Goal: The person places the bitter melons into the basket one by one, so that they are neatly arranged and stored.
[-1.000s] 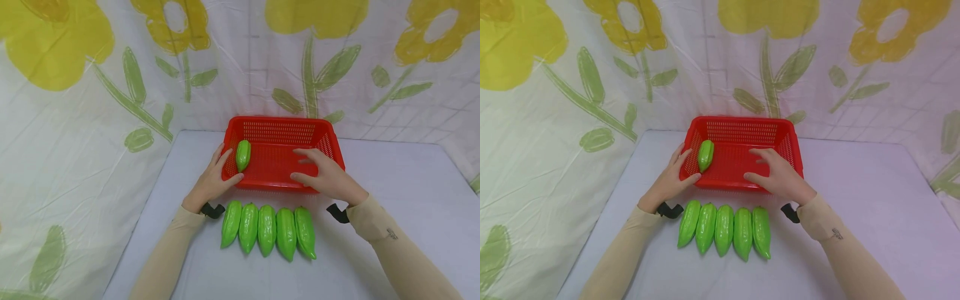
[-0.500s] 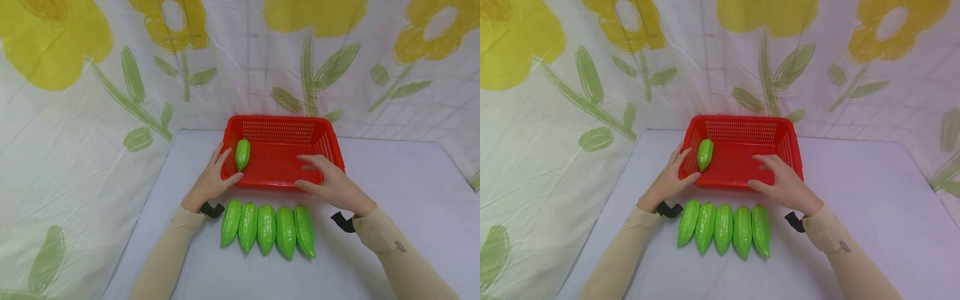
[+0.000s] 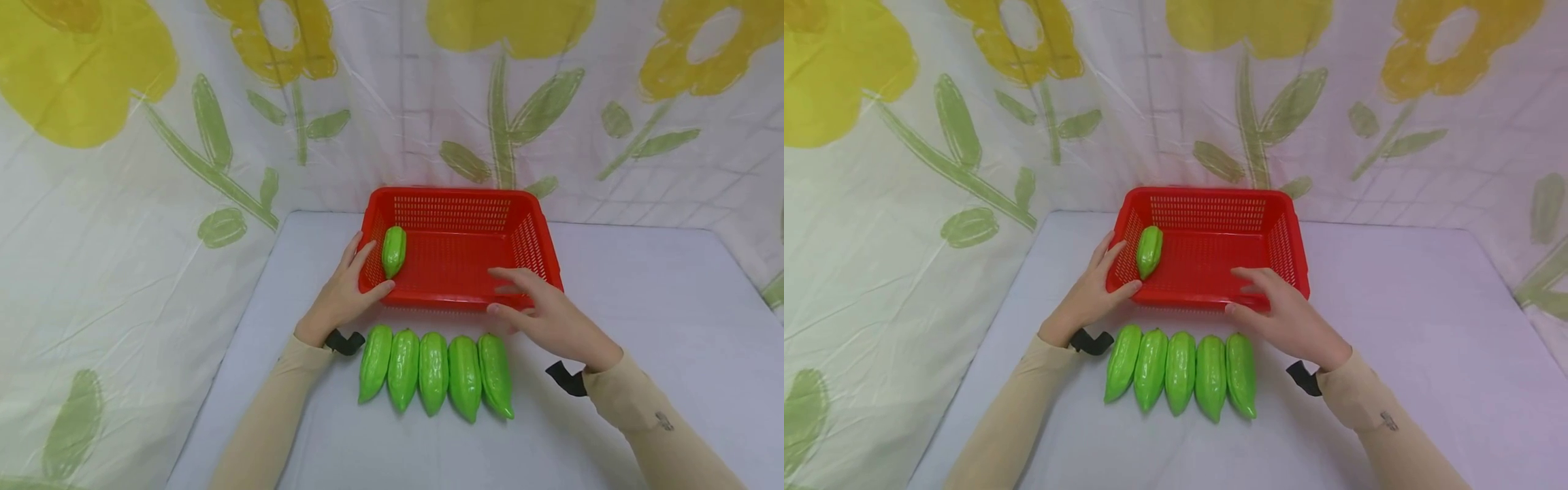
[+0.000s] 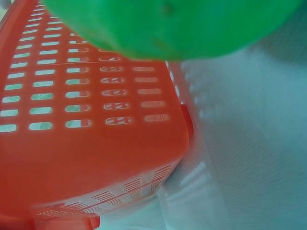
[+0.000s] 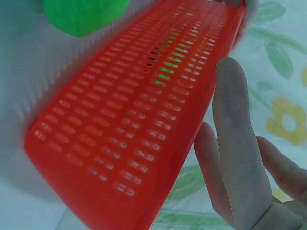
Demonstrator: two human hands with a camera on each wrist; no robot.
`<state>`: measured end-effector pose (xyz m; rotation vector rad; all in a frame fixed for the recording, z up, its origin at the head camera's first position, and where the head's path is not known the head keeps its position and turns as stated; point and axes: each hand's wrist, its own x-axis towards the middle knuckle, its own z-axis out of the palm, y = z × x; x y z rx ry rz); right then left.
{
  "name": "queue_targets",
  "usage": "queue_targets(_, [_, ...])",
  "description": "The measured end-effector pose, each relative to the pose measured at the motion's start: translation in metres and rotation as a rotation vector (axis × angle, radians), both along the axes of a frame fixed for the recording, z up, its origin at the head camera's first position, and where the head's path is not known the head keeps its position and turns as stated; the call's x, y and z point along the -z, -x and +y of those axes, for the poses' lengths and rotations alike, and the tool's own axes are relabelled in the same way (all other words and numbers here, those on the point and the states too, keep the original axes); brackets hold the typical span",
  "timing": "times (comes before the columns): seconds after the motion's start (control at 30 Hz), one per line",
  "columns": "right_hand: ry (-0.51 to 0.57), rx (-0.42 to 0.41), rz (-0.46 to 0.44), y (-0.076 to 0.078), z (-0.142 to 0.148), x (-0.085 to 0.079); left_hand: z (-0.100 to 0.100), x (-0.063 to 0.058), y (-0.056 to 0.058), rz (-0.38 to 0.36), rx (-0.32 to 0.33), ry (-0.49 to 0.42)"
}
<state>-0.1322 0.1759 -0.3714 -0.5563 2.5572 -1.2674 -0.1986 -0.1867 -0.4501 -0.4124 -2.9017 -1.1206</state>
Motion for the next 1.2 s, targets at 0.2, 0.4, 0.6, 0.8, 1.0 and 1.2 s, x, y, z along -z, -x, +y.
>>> queue_targets(0.2, [0.049, -0.016, -0.004, -0.005, 0.002, 0.005, 0.000, -0.001, 0.000, -0.003, 0.002, 0.000])
queue_targets(0.4, [0.061, -0.040, 0.026, -0.012, 0.002, 0.006, -0.001, -0.002, 0.000, 0.003, 0.007, 0.003])
queue_targets(0.6, [0.021, -0.044, 0.075, -0.018, 0.003, 0.007, 0.000, -0.003, 0.000, 0.009, 0.011, 0.002])
queue_targets(0.8, [-0.012, -0.053, 0.111, -0.023, 0.004, 0.011, 0.000, -0.002, 0.001, 0.008, 0.009, 0.005])
queue_targets(1.0, [-0.018, -0.061, 0.096, -0.029, 0.003, 0.021, 0.000, -0.002, 0.000, 0.002, 0.009, 0.004])
queue_targets(1.2, [-0.055, -0.054, 0.095, -0.036, 0.001, 0.032, 0.000, -0.002, 0.000, 0.005, 0.009, 0.006])
